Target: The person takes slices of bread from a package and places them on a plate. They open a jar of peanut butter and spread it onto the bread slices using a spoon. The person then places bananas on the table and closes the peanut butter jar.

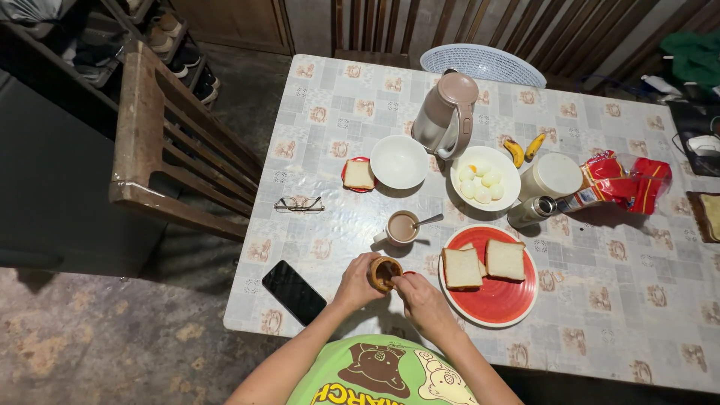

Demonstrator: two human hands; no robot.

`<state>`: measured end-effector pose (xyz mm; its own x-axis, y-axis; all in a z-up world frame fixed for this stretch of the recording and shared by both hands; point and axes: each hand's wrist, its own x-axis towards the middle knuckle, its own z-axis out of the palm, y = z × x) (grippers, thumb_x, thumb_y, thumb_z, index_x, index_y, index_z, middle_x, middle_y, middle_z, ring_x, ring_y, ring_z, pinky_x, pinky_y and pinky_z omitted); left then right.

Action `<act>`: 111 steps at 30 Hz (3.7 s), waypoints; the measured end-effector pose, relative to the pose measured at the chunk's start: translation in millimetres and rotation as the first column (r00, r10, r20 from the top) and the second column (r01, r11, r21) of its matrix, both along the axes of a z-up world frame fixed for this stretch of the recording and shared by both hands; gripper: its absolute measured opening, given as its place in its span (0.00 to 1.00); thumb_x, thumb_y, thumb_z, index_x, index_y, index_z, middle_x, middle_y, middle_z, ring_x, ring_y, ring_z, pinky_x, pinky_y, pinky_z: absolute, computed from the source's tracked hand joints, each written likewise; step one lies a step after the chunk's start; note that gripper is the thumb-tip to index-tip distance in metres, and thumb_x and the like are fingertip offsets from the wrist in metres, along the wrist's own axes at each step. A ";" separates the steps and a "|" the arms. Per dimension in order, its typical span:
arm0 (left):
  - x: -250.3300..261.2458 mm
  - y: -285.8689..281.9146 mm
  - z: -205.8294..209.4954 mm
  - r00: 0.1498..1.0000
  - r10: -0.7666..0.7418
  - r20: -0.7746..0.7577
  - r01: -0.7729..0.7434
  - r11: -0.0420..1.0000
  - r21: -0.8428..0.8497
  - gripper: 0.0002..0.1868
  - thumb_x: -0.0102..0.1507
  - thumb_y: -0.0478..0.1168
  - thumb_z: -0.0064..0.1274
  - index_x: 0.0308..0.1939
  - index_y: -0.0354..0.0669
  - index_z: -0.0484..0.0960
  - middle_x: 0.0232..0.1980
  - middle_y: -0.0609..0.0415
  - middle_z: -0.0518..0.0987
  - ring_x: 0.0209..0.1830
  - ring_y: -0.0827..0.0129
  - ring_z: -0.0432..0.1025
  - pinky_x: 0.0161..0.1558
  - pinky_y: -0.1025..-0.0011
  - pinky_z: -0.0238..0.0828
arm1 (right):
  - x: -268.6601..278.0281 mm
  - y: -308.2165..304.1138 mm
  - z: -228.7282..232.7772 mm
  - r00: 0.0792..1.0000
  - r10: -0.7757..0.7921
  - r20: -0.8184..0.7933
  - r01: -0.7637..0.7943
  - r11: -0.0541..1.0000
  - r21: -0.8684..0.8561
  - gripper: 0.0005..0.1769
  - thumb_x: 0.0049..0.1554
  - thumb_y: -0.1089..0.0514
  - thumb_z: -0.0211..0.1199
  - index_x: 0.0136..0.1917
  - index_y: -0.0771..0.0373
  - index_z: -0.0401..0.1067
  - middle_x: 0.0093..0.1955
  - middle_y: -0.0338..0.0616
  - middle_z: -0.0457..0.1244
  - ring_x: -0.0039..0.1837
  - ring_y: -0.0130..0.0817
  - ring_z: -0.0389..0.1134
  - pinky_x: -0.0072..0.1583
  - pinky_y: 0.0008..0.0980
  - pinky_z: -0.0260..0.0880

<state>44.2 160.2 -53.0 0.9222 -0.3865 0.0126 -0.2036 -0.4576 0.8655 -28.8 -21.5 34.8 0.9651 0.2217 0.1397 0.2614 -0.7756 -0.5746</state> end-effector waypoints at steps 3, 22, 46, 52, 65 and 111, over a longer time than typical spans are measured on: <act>-1.0 0.1 -1.2 1.000 0.023 -0.014 -0.023 1.000 -0.003 0.40 0.43 0.40 0.74 0.58 0.43 0.74 0.58 0.48 0.77 0.61 0.51 0.71 0.61 0.60 0.70 | -1.8 -5.2 -5.3 0.994 0.019 -0.106 -0.017 1.000 0.017 0.18 0.54 0.71 0.58 0.57 0.63 0.73 0.48 0.49 0.67 0.52 0.49 0.69 0.53 0.42 0.70; -9.3 -9.6 25.4 0.996 0.082 0.024 -0.085 0.987 0.140 0.39 0.42 0.39 0.73 0.56 0.44 0.76 0.58 0.52 0.76 0.59 0.53 0.68 0.62 0.60 0.68 | -11.1 -14.4 -59.6 0.845 -0.249 -0.474 0.477 0.752 0.454 0.16 0.63 0.57 0.55 0.56 0.68 0.78 0.41 0.47 0.74 0.43 0.30 0.73 0.49 0.30 0.75; -4.0 -20.5 28.9 0.972 0.215 -0.093 -0.186 0.950 0.250 0.41 0.43 0.40 0.74 0.58 0.49 0.73 0.58 0.54 0.76 0.60 0.54 0.68 0.60 0.59 0.70 | -28.1 -96.9 -138.3 0.590 -0.037 -0.807 0.770 -0.275 0.576 0.20 0.68 0.57 0.46 0.61 0.77 0.67 0.50 0.60 0.68 0.48 0.38 0.71 0.53 0.31 0.74; -2.3 -31.1 9.3 0.952 0.248 -0.181 -0.237 0.968 0.080 0.39 0.44 0.43 0.75 0.57 0.46 0.72 0.56 0.48 0.78 0.59 0.54 0.72 0.59 0.59 0.71 | -37.3 -125.5 -133.5 0.600 -0.085 -0.795 0.741 -0.314 0.593 0.20 0.68 0.57 0.46 0.62 0.76 0.66 0.51 0.60 0.68 0.48 0.38 0.71 0.52 0.31 0.73; -24.0 -56.4 -128.1 0.573 0.028 -0.819 0.230 0.954 0.193 0.46 0.59 0.59 0.67 0.60 0.20 0.64 0.46 0.39 0.79 0.45 0.57 0.80 0.45 0.63 0.80 | -68.9 -215.1 -144.7 0.541 -0.463 -0.703 0.726 -0.165 0.667 0.18 0.69 0.57 0.51 0.62 0.75 0.69 0.51 0.57 0.69 0.47 0.34 0.70 0.52 0.31 0.74; -20.0 -292.9 -4.7 0.445 -0.619 -0.647 -0.791 0.068 -0.608 0.30 0.69 0.51 0.37 0.68 0.32 0.68 0.68 0.38 0.72 0.68 0.45 0.68 0.69 0.42 0.60 | -23.9 -316.7 -34.5 0.860 -0.308 -0.406 0.453 0.827 0.332 0.12 0.60 0.54 0.56 0.50 0.65 0.71 0.37 0.43 0.66 0.41 0.33 0.65 0.46 0.34 0.66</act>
<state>24.2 -132.6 -57.7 0.7210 -0.5872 -0.3679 0.6352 0.7722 0.0125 -52.7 -338.2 0.3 0.9634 -0.1793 -0.1992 -0.2605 -0.4523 -0.8530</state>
